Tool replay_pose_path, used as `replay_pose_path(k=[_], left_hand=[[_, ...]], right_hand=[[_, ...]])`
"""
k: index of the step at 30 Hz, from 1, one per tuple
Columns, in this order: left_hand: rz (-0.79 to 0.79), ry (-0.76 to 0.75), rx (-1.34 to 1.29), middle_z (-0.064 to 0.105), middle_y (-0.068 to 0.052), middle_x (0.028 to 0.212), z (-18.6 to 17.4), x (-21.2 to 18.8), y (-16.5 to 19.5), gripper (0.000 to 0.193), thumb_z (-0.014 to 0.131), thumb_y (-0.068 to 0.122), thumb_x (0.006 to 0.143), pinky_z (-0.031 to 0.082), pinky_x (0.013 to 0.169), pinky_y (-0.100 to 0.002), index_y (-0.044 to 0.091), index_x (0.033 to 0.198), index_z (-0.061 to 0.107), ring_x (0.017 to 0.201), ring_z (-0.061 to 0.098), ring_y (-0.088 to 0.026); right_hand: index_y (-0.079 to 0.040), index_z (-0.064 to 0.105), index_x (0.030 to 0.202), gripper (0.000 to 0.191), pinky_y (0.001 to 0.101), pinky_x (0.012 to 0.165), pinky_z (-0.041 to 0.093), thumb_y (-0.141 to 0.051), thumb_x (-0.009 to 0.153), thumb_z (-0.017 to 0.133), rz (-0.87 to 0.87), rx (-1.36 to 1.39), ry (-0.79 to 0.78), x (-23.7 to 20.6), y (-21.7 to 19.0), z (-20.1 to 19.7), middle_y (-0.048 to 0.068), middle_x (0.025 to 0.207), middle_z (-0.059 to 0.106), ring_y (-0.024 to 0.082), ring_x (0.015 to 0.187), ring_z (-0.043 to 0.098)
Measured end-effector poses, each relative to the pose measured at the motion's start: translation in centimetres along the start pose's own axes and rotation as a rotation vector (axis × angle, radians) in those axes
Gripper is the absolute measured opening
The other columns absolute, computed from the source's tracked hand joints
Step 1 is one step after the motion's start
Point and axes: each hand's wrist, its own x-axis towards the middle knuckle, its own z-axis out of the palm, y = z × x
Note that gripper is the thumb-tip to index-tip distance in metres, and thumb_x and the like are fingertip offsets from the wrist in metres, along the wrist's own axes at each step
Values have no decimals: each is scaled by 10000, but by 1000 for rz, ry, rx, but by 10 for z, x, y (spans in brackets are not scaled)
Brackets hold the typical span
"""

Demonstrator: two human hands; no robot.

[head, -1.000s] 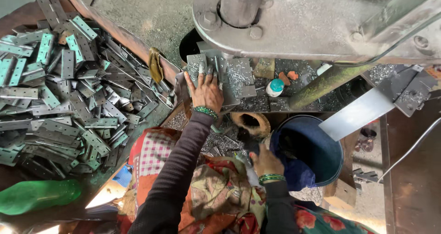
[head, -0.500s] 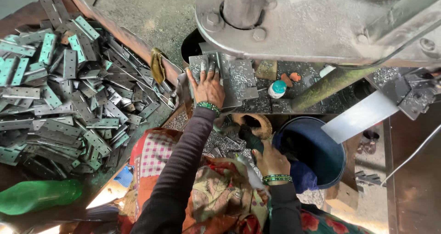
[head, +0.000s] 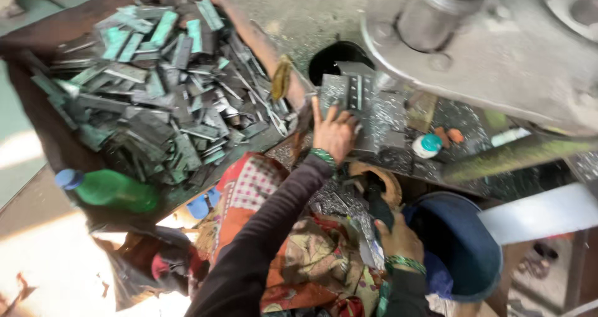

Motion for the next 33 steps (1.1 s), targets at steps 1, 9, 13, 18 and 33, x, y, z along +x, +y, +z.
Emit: replay_pose_path(k=[1, 9, 13, 18, 33], left_hand=[[-23, 2, 35, 624, -1, 1410, 1, 7, 2, 372, 495, 264, 988, -60, 1211, -767, 203, 1302, 686, 1493, 399, -268], [-109, 214, -120, 589, -59, 1420, -1, 22, 6, 409, 637, 226, 881, 98, 1202, -702, 157, 1282, 674, 1365, 466, -308], [32, 412, -270, 692, -114, 1315, -14, -41, -51, 223, 713, 226, 981, 415, 1144, -529, 115, 1175, 703, 1331, 585, -299], [-319, 228, 21, 720, -114, 1109, -39, -91, -179, 224, 661, 104, 897, 545, 962, -423, 95, 1115, 709, 1099, 646, -281], [-259, 54, 327, 680, 37, 1226, -81, -141, -263, 371, 583, 84, 958, 272, 1198, -636, 231, 1289, 661, 1264, 538, -183]], right_hand=[[-181, 583, 1342, 557, 552, 915, 530, -556, 931, 611, -1, 10, 8, 0, 0, -6, 247, 1101, 736, 455, 1075, 685], [-223, 589, 1374, 528, 528, 905, 552, -540, 952, 594, -43, -39, 73, -9, -11, -25, 217, 1075, 762, 422, 1052, 717], [-237, 574, 1409, 552, 521, 916, 555, -549, 954, 580, -13, -24, 29, -11, -13, -22, 199, 1105, 764, 410, 1067, 721], [-232, 548, 1445, 600, 499, 948, 551, -579, 956, 568, 3, -37, -42, -6, -9, -16, 197, 1147, 759, 402, 1090, 720], [-211, 561, 1407, 565, 488, 975, 541, -559, 961, 562, 60, -6, -107, -8, 2, -6, 180, 1130, 769, 385, 1113, 722]])
